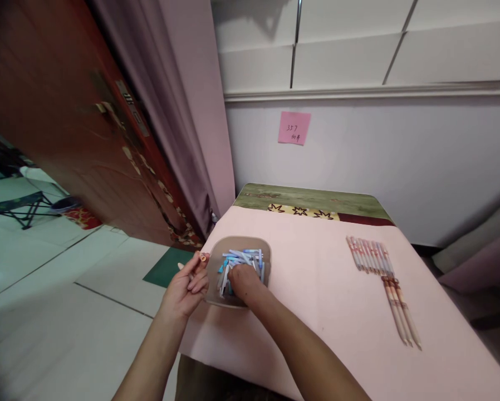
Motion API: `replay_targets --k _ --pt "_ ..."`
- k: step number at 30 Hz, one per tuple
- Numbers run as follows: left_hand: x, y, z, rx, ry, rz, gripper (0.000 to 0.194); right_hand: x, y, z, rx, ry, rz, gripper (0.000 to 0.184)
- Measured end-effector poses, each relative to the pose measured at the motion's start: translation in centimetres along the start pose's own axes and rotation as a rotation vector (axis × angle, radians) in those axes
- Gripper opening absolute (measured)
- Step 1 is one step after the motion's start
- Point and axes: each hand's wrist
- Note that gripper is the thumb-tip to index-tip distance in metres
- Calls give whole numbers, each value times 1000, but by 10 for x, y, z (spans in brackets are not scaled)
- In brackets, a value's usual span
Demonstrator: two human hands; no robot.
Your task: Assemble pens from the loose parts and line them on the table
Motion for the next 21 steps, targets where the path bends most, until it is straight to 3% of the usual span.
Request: replay_targets --k 7,11,13,15,21 --pt "0 14 -1 -25 -38 106 21 -23 -19 26 148 -253 -153 23" --pt "2 32 -2 -85 -45 248 22 -45 -28 29 791 -535 -245 20" --pt "3 40 -4 -100 -60 300 23 -54 -27 28 1100 -597 -283 20" --pt "4 47 -6 -107 -64 337 23 -63 -24 28 1262 -620 -283 20" --pt "1 58 -12 -98 -87 348 18 -75 -9 37 1248 -711 -230 17"
Point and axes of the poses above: each hand's wrist, its own x-axis towards the middle knuckle, its own z-axis out of the back of the hand, y = z × x, and after that the axes turned 8 degrees about -x, right-handed
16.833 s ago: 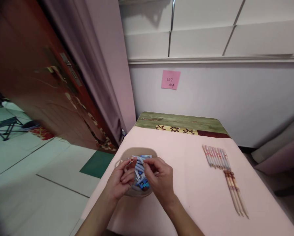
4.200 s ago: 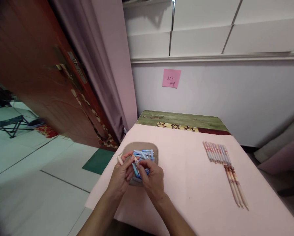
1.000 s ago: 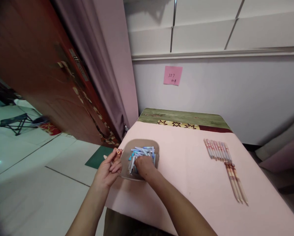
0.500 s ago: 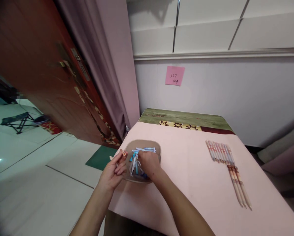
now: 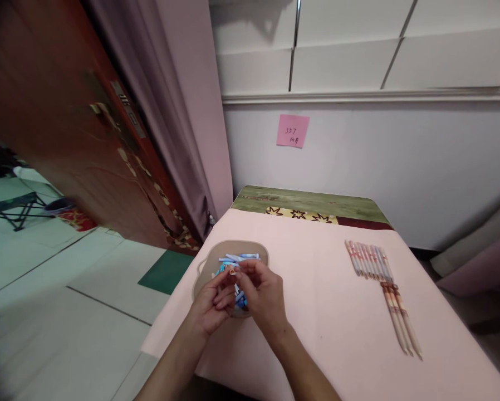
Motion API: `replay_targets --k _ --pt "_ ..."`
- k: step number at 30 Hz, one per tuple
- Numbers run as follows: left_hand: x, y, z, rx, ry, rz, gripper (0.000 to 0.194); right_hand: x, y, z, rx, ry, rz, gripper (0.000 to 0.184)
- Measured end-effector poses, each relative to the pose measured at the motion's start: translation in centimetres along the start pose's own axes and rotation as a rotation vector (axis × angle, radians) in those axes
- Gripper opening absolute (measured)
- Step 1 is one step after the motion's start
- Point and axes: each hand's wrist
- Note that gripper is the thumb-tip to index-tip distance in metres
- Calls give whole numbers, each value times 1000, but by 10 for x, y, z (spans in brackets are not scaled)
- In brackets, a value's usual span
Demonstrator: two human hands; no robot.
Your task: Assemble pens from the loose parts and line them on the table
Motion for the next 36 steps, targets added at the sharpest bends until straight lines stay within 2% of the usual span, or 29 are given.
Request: replay_targets --k 4,10,15,19,27,33,36 --pt "-3 3 -3 20 -22 -13 20 -2 0 -2 -233 -68 159 7" --pt "-3 7 -2 18 -40 -39 21 -5 -8 -3 -526 -125 390 12" --pt "-1 11 2 17 2 -38 17 -9 -7 -4 -669 -70 418 18" --pt "-2 12 4 46 10 -51 15 -9 -6 -5 -696 -72 397 18" --pt "-4 10 5 55 13 -97 12 -13 2 -3 -634 -116 341 15" --pt "-7 -2 4 59 15 -153 6 -14 7 2 -162 -135 66 16" --pt "-8 -1 5 61 42 -132 5 -14 5 3 -48 -121 17 18"
Point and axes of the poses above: each hand's wrist, its own x-axis towards the middle knuckle, its own z-axis out of the back of the hand, y = z × x, and after that the axes turned 8 degrees about -x, right-handed
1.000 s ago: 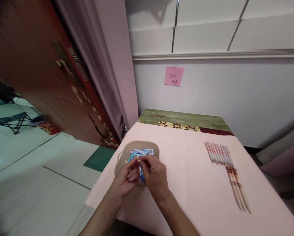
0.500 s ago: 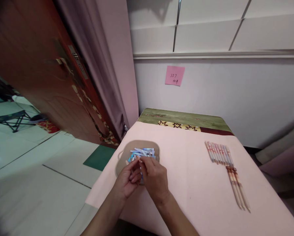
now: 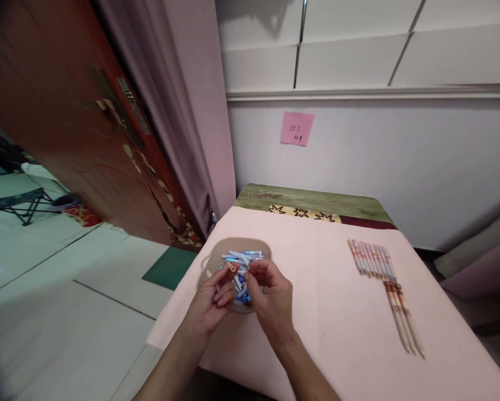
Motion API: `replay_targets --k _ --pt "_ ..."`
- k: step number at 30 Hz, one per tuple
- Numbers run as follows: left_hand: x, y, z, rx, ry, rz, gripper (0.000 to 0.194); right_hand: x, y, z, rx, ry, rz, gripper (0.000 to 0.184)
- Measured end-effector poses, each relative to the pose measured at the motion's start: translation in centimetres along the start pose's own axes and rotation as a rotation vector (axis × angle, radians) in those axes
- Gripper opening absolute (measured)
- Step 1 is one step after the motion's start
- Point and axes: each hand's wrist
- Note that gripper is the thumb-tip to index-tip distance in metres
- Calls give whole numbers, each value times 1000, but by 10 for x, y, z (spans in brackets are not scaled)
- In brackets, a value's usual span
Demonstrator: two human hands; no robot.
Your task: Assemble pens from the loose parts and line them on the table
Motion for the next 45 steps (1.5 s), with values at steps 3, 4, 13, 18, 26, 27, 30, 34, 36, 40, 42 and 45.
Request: replay_targets --k 3,4,13,18,26,27,30,34,36,40,42,45 --pt "-2 3 0 -12 10 26 5 0 0 1 -2 -10 6 17" --pt "-3 5 0 -16 11 35 6 -1 1 1 -18 -18 13 16" --pt "-9 11 -7 3 -30 46 5 -6 0 1 -389 -78 219 11" --pt "-12 16 -7 99 -20 -43 10 -7 -1 1 -523 -71 297 14" --pt "-10 20 -4 176 25 -90 19 -7 0 3 -612 -16 342 16" --pt "-10 21 -4 177 23 -88 20 -7 0 3 -616 -15 349 16" --pt "-11 23 -4 179 15 -72 19 -5 1 5 -591 -6 337 14" --pt "-9 24 -5 126 26 0 14 4 0 9 -376 80 138 14" --pt "-6 19 -6 89 15 58 9 10 -3 11 -218 137 16 20" --pt "-2 -8 -11 -16 -59 98 12 21 -11 18 -68 155 -73 26" --pt "-2 -23 -14 -61 -81 22 18 26 -13 21 -100 147 -74 26" --pt "-3 -40 -19 -45 -102 24 21 34 -12 23 -315 166 -44 19"
Point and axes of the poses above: each hand's wrist, its own x-axis towards the middle knuckle, its own z-axis out of the back of the hand, y = z × x, and after that the axes turned 8 degrees about -x, right-handed
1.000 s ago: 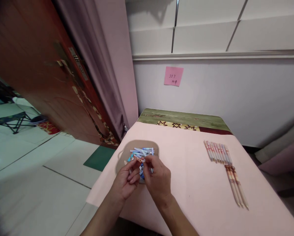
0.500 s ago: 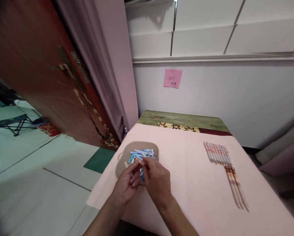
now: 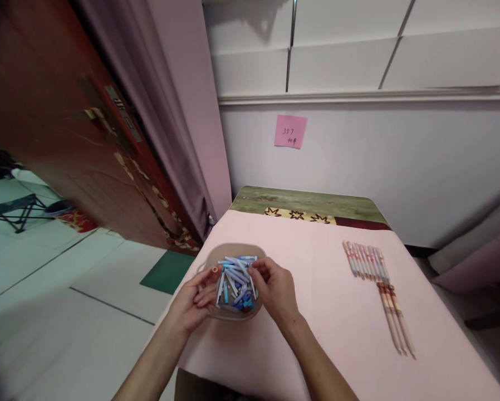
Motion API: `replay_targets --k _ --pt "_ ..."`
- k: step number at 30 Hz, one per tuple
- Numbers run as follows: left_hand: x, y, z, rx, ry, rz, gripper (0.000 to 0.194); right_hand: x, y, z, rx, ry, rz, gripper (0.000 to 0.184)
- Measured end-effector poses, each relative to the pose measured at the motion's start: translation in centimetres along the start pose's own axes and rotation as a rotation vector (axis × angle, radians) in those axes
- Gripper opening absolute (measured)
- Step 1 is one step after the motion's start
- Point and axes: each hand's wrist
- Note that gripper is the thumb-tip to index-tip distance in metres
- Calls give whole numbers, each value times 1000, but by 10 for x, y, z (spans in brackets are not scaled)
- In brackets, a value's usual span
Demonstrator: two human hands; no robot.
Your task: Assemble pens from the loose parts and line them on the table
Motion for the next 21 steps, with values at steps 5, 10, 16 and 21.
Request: replay_targets --k 5,10,16,21 --pt "2 -18 -6 18 27 -75 19 19 9 -16 -573 221 116 14" --pt "7 -29 -5 34 56 -67 20 41 12 -56 -820 458 193 23" --pt "9 -35 -6 9 73 -65 21 50 4 -93 -892 579 246 28" --pt "10 -37 -4 -14 65 -67 20 49 0 -101 -907 608 287 30"
Point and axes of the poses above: each hand's wrist, its own x-axis towards the middle knuckle, its own z-axis out of the back of the hand, y = z × x, and after that the axes turned 8 degrees about -x, right-handed
